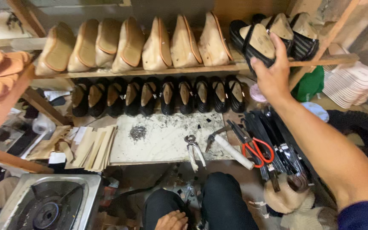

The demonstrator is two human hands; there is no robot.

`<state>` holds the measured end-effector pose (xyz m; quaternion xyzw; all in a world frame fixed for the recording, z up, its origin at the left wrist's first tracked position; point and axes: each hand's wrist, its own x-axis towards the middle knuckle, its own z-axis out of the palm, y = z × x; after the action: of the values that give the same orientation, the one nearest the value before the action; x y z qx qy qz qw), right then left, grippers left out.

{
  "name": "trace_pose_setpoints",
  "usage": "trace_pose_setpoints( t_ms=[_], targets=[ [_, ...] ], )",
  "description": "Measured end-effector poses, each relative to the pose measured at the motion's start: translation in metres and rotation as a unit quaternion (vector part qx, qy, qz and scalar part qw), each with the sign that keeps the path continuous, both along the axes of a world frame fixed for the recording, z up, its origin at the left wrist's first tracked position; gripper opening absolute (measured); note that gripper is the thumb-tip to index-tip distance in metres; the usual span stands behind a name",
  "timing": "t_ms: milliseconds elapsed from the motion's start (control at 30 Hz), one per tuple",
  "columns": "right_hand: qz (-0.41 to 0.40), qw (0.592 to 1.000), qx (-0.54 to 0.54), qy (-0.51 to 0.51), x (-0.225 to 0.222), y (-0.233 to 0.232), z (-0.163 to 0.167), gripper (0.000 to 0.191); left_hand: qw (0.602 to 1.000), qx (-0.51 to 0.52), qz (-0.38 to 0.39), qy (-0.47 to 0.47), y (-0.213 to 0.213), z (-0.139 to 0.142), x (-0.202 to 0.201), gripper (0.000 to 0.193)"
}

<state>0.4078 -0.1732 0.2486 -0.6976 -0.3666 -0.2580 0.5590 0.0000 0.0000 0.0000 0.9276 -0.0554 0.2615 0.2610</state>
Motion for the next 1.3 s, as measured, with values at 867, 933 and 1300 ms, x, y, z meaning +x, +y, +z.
trace_pose_setpoints(
  t_ms=[867,933,1300],
  targets=[
    [-0.121,0.968,-0.205,0.078,-0.006,0.097,0.032,0.068,0.999,-0.013,-0.039,-0.032,0.004,0.012,0.012,0.012],
    [-0.109,0.965,-0.187,0.146,0.001,0.105,0.044,0.066,0.999,-0.032,-0.032,-0.011,0.0,0.013,0.01,0.013],
    [0.138,0.957,0.176,0.186,-0.109,0.022,-0.047,0.053,0.993,-0.115,-0.022,0.017,-0.002,0.014,-0.017,0.025]
  ],
)
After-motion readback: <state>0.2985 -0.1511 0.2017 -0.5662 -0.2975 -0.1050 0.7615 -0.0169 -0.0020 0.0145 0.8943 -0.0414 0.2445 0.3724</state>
